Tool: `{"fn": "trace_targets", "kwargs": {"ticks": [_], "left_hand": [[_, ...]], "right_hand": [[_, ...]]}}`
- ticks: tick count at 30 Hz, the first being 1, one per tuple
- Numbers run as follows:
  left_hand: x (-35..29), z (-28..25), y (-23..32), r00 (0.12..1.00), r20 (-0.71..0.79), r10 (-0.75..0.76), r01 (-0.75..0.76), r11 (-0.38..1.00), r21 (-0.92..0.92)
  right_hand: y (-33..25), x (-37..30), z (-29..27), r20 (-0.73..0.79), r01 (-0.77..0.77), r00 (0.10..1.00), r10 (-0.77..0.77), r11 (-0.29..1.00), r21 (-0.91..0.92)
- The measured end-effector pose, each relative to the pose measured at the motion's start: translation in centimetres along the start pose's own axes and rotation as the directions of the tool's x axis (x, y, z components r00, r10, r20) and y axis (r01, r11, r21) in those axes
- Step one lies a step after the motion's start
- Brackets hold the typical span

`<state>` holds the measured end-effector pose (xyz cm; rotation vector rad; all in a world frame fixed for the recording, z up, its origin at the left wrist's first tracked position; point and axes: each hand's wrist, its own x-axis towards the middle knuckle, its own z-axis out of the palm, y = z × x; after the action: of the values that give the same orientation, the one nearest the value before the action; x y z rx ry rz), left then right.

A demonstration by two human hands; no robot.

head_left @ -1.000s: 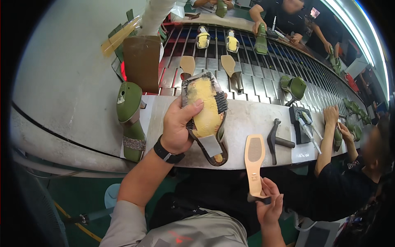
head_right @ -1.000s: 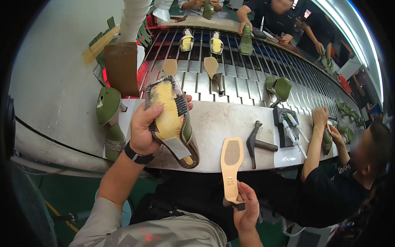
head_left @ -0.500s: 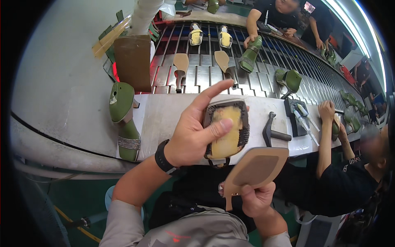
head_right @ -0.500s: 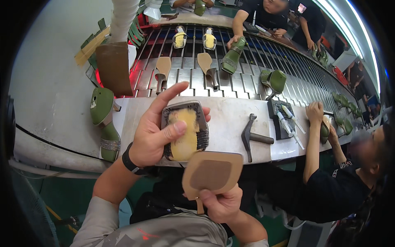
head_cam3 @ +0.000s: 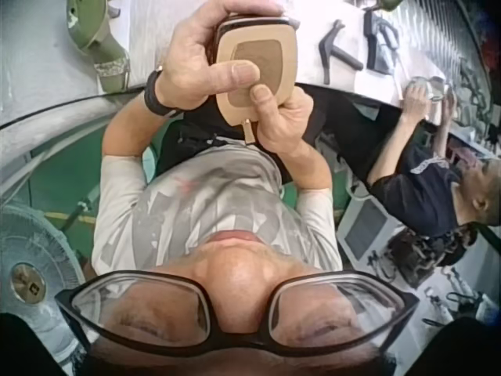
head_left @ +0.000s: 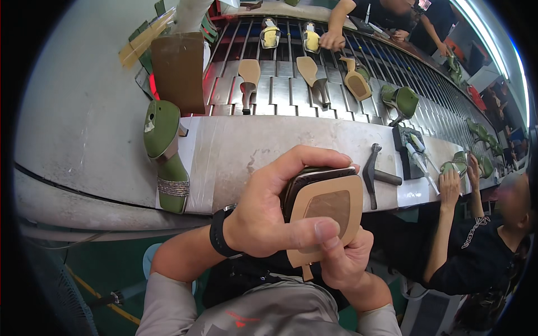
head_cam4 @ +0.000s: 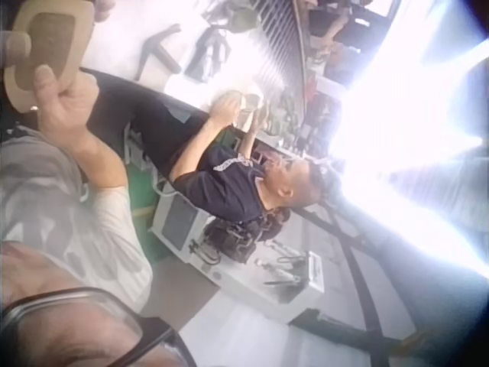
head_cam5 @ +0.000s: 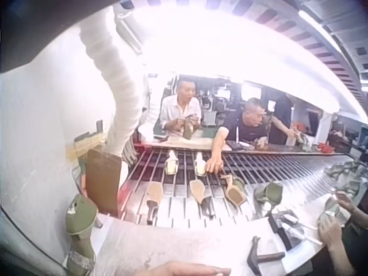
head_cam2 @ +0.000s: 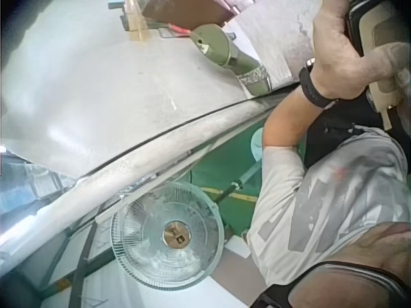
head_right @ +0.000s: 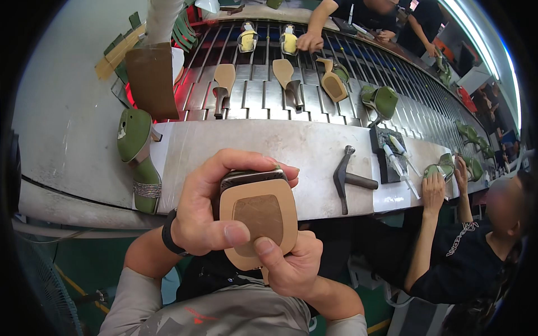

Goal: The person attaches soles to high-heeled shoes on shoe lasts by pressing the soles on by hand, tapping the edges with a hammer, applying adhesive with a syringe, and hammering the seams.

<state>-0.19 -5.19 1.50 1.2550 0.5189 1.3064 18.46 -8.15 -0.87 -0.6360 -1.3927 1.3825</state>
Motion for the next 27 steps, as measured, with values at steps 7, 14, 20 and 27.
{"fn": "trace_targets", "kwargs": {"ticks": [7,14,20,27], "left_hand": [[-0.1,0.0,-0.4,0.998,0.033,0.049,-0.051,0.997,0.065],[-0.2,0.2,-0.2,0.997,0.041,0.067,-0.069,0.996,0.062],[-0.4,0.8,0.5,0.999,-0.04,-0.016,0.016,1.0,-0.019],[-0.1,0.9,0.7,1.0,0.0,-0.019,0.019,0.996,0.083]], "right_hand": [[-0.2,0.0,-0.1,0.013,0.008,1.0,-0.008,0.999,-0.032],[-0.2,-0.1,0.3,-0.045,-0.063,0.997,0.064,0.998,0.022],[-0.5,-0.2,-0.2,0.004,-0.068,0.998,0.068,0.998,0.002],[-0.5,-0.7,-0.9,0.034,-0.148,0.989,0.146,0.987,0.066]]}}
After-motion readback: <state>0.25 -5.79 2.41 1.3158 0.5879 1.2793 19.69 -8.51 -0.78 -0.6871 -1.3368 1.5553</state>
